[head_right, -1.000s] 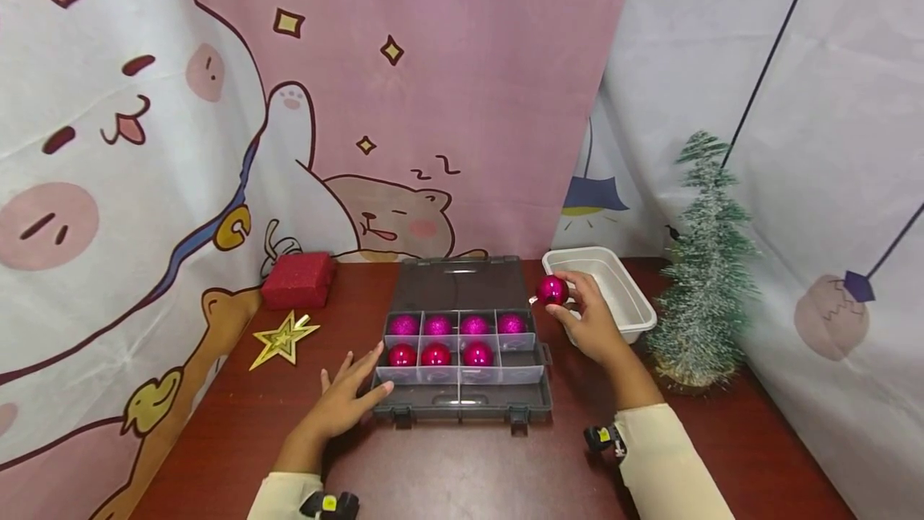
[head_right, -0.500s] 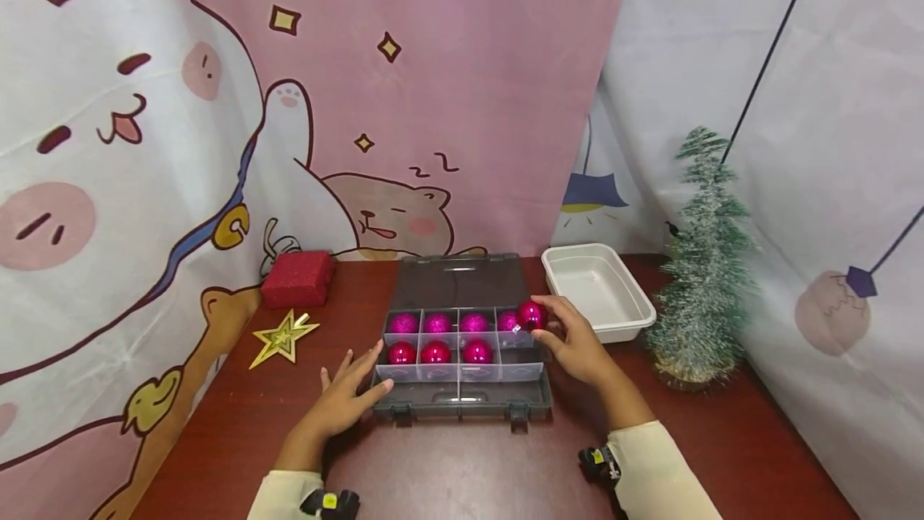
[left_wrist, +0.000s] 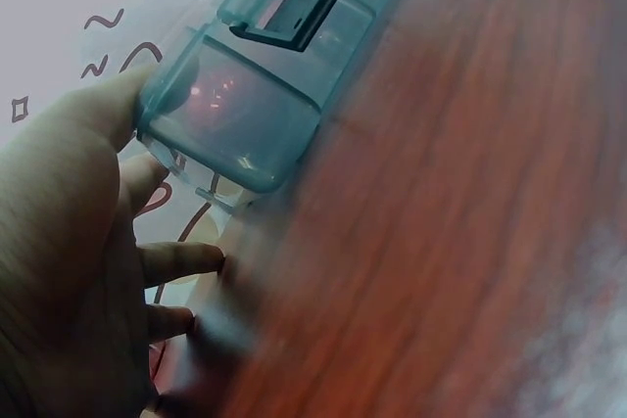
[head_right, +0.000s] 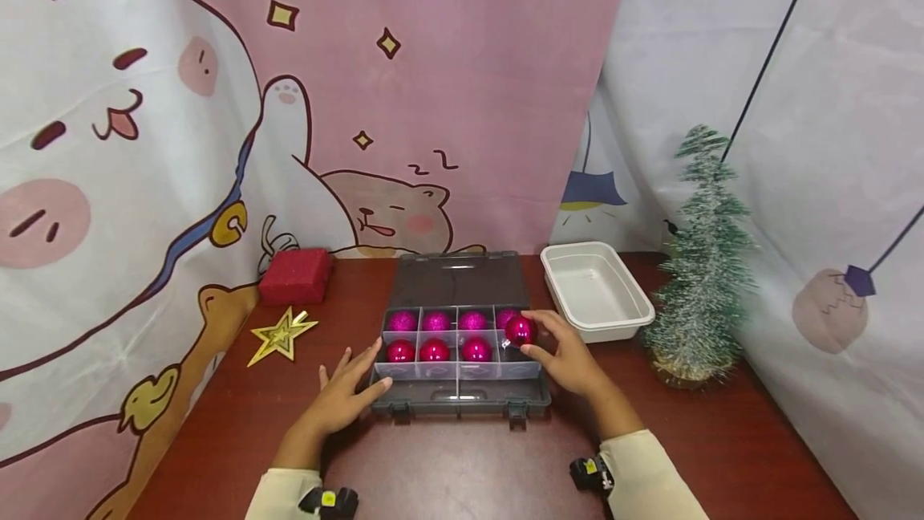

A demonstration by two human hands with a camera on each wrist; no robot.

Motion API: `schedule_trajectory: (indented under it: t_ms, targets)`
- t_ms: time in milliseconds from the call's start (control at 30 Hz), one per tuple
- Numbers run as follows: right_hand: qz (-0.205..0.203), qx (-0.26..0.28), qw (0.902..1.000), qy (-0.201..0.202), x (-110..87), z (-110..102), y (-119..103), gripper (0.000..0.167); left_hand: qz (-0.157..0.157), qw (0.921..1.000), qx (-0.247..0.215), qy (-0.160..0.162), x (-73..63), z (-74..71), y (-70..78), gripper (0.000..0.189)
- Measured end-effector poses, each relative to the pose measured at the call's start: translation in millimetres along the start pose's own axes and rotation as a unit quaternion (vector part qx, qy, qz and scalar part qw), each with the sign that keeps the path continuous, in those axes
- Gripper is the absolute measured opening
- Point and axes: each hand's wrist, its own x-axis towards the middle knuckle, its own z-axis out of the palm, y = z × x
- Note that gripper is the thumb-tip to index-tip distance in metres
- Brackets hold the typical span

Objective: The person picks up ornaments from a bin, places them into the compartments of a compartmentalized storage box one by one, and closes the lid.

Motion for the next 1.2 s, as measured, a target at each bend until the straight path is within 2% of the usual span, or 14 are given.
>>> schedule_trajectory:
  t_ms: [400,833,1067,1200]
  targets:
    - [-0.001,0.043,0.9991,0.008,-10.5,5.6,11.7,0.056,-0.009,0.9999,0.002,-0.009,-0.7,-1.2,2.9,0.085]
    - [0.025,0.034,0.9991,0.0,-14.0,6.7,11.3,0.054,-0.01,0.9999,0.005,-0.009,0.1,-2.0,2.9,0.085]
    - [0.006,0.04,0.9992,0.003,-13.9,7.9,11.8,0.057,-0.01,0.9999,0.004,-0.011,-0.1,-1.8,2.7,0.085]
    - [0.008,0.049,0.9988,0.0,-13.3,7.3,12.9,0.056,-0.008,0.9999,0.002,-0.009,0.3,-1.7,2.9,0.085]
